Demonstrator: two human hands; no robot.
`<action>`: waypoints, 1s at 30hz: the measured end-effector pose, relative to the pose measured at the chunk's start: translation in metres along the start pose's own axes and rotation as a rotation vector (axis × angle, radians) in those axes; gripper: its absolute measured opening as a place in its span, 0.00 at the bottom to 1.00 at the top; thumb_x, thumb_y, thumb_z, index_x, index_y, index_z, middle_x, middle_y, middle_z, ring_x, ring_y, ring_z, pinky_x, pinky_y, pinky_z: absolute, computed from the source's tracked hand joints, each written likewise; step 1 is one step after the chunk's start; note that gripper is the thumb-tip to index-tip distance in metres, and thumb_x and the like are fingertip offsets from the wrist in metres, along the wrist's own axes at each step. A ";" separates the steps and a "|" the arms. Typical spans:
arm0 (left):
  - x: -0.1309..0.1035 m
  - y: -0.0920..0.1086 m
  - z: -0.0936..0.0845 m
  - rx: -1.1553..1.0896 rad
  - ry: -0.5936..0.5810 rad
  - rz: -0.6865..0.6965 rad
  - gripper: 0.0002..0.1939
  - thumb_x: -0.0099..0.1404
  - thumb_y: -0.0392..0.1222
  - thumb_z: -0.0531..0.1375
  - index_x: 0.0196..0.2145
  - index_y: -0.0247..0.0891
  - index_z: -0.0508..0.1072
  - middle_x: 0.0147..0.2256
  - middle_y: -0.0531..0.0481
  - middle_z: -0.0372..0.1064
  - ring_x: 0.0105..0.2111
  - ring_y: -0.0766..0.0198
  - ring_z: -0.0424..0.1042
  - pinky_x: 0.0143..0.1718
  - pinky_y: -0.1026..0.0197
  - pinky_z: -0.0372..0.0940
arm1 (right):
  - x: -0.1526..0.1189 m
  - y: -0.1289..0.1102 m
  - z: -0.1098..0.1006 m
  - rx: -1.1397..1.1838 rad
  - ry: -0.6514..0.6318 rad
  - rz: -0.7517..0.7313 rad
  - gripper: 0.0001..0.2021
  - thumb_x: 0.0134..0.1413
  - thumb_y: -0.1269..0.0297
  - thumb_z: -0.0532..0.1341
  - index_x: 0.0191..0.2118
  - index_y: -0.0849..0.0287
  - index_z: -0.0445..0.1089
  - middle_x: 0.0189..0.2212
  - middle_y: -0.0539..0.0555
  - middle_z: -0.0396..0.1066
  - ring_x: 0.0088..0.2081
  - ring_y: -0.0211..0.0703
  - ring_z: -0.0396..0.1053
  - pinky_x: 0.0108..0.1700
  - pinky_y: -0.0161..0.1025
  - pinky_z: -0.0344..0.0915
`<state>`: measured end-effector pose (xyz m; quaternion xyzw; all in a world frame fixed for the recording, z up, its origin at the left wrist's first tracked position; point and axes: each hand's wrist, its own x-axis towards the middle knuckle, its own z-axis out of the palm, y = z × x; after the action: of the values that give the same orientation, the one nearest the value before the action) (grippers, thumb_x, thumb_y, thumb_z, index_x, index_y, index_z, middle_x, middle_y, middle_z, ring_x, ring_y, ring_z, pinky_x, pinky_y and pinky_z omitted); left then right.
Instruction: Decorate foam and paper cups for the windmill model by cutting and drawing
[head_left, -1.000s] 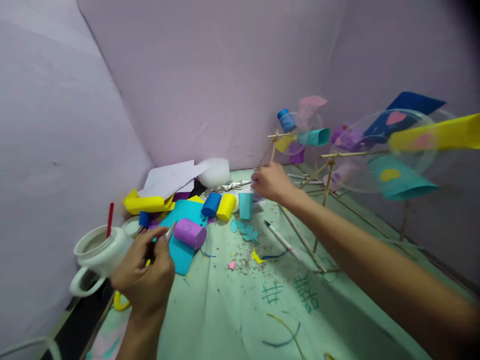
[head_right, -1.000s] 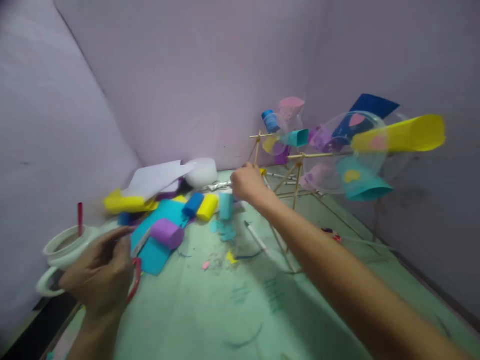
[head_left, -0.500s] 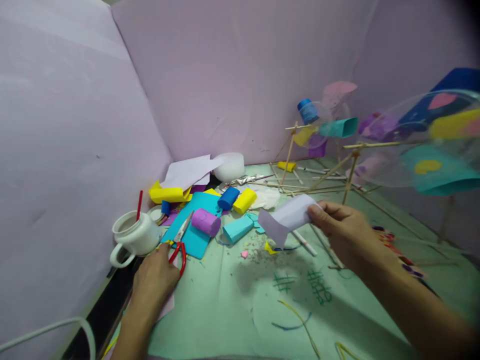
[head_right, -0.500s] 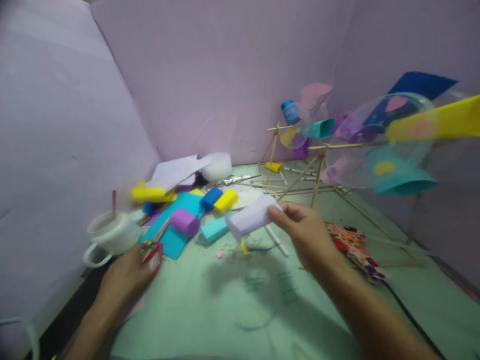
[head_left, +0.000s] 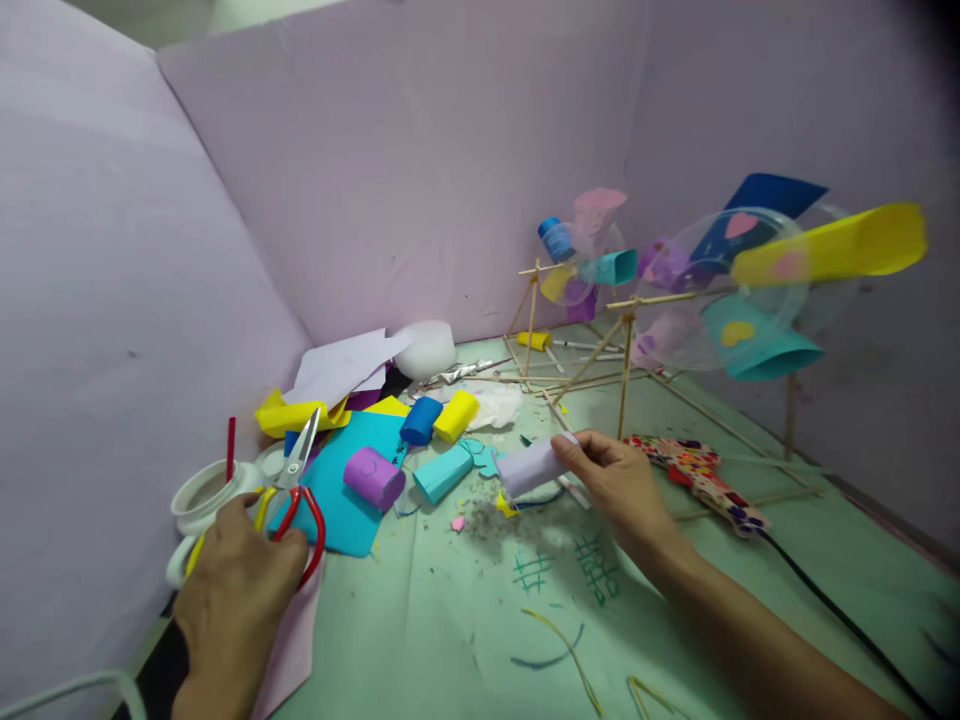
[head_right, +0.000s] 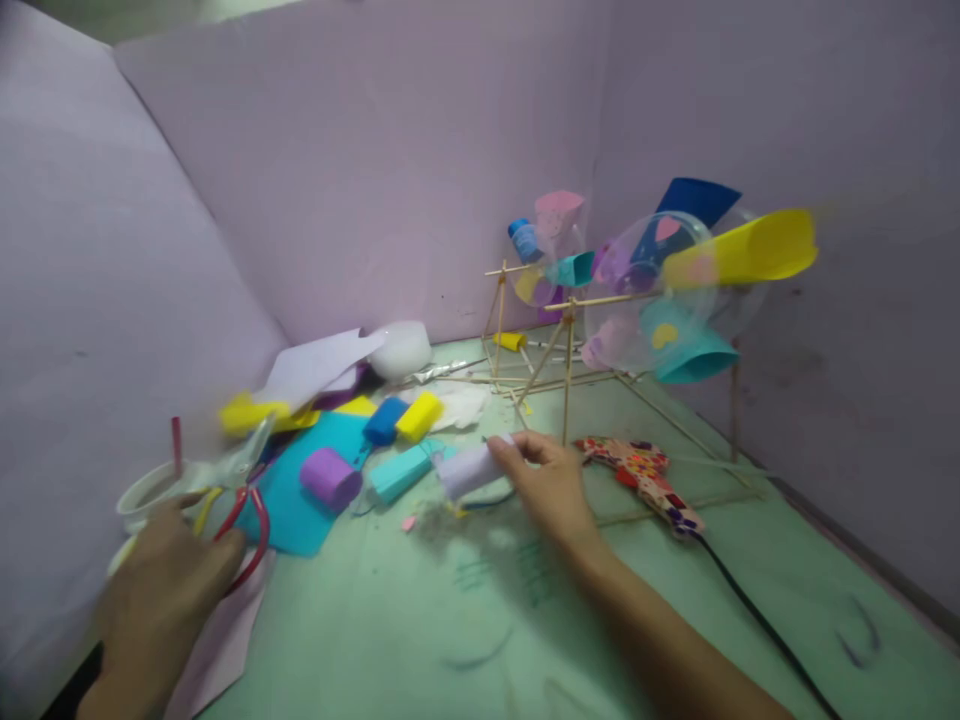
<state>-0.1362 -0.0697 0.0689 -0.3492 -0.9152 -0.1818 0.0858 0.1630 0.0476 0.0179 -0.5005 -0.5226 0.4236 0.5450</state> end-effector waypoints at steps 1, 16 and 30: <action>0.001 0.005 -0.001 -0.073 0.016 -0.028 0.25 0.55 0.47 0.56 0.50 0.38 0.62 0.38 0.37 0.70 0.40 0.39 0.70 0.32 0.47 0.63 | 0.000 0.000 0.000 -0.007 0.007 -0.003 0.15 0.41 0.52 0.65 0.21 0.60 0.70 0.21 0.49 0.65 0.25 0.38 0.60 0.27 0.34 0.55; -0.061 0.129 0.039 -1.423 -0.769 -0.106 0.26 0.49 0.56 0.64 0.41 0.44 0.60 0.25 0.57 0.70 0.08 0.79 0.48 0.06 0.74 0.45 | -0.007 -0.001 0.013 0.346 -0.076 0.238 0.20 0.36 0.46 0.66 0.22 0.61 0.67 0.17 0.47 0.62 0.18 0.33 0.58 0.13 0.28 0.58; -0.068 0.109 0.045 -1.513 -0.725 -0.055 0.31 0.47 0.48 0.69 0.45 0.47 0.59 0.18 0.66 0.58 0.10 0.76 0.54 0.10 0.74 0.49 | -0.036 -0.007 0.015 -0.254 -0.123 -1.086 0.07 0.52 0.74 0.61 0.31 0.53 0.71 0.23 0.52 0.75 0.27 0.42 0.72 0.32 0.39 0.70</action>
<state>-0.0144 -0.0181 0.0384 -0.3268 -0.5255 -0.6252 -0.4756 0.1446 0.0127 0.0185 -0.1958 -0.7829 0.0442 0.5889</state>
